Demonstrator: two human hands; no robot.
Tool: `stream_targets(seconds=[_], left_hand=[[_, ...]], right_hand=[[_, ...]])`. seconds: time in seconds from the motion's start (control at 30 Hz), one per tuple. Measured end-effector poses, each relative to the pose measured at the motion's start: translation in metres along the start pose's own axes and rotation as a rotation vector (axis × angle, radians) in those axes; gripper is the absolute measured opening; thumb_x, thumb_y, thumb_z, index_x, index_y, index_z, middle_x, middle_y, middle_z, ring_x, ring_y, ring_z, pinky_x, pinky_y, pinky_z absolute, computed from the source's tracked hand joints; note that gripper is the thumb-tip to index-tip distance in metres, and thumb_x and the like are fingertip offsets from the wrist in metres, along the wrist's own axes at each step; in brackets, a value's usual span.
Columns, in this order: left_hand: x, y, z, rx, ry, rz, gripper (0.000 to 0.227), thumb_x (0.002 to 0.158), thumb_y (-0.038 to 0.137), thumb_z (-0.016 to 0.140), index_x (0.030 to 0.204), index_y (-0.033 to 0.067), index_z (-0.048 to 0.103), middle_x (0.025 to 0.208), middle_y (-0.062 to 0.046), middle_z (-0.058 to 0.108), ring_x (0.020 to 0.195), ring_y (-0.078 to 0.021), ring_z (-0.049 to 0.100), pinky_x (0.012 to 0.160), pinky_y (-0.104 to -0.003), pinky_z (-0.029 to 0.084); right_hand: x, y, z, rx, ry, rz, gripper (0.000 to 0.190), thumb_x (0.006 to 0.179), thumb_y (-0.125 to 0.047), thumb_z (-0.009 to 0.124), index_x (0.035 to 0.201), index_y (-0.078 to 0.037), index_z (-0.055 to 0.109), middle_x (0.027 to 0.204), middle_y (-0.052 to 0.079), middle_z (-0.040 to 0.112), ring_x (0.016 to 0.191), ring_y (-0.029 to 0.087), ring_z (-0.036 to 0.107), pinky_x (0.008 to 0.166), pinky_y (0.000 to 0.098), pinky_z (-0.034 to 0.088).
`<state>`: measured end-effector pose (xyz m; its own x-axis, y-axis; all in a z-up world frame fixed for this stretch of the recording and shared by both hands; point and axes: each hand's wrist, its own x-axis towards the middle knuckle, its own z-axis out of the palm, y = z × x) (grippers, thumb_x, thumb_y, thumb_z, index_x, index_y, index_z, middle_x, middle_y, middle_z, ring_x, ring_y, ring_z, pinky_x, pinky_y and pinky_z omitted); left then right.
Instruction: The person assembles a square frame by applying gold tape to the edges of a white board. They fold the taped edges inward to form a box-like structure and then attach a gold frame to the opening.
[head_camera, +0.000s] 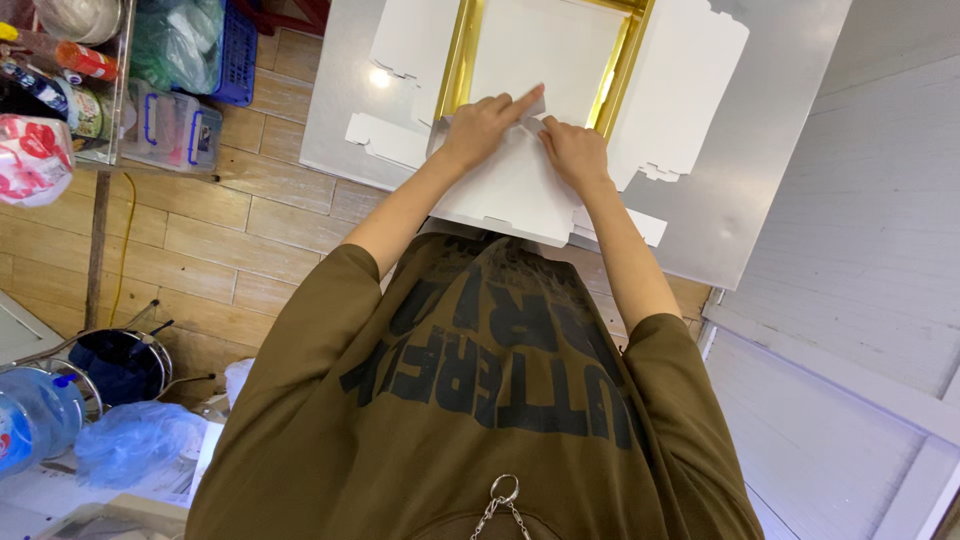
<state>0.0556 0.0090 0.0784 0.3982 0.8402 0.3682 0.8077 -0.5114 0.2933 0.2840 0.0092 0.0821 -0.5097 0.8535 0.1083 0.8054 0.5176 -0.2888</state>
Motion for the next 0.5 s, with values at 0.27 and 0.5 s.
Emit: stream_targets(seconds=[0.27,0.5], left_hand=[[-0.019,-0.001,0.014,0.071,-0.077,0.143,0.065,0.09,0.013,0.063,0.152,0.0292,0.052,0.093,-0.001,0.069,0.076,-0.0185,0.068,0.054,-0.032,0.053],[-0.024,0.004,0.003,0.084,-0.134,0.036,0.058,0.094,0.014,0.061,0.147,0.0379,0.056,0.091,0.002,0.065,0.078,-0.0168,0.066,0.066,-0.036,0.047]], right_hand=[[-0.004,-0.001,-0.011,-0.012,-0.071,-0.005,0.024,0.105,-0.032,0.063,0.095,-0.011,0.066,0.077,0.003,0.07,0.067,0.027,0.066,0.06,0.0437,0.049],[-0.009,-0.004,-0.01,0.009,0.035,-0.059,0.019,0.101,-0.029,0.065,0.093,-0.013,0.07,0.081,0.003,0.071,0.077,0.026,0.068,0.068,0.0428,0.051]])
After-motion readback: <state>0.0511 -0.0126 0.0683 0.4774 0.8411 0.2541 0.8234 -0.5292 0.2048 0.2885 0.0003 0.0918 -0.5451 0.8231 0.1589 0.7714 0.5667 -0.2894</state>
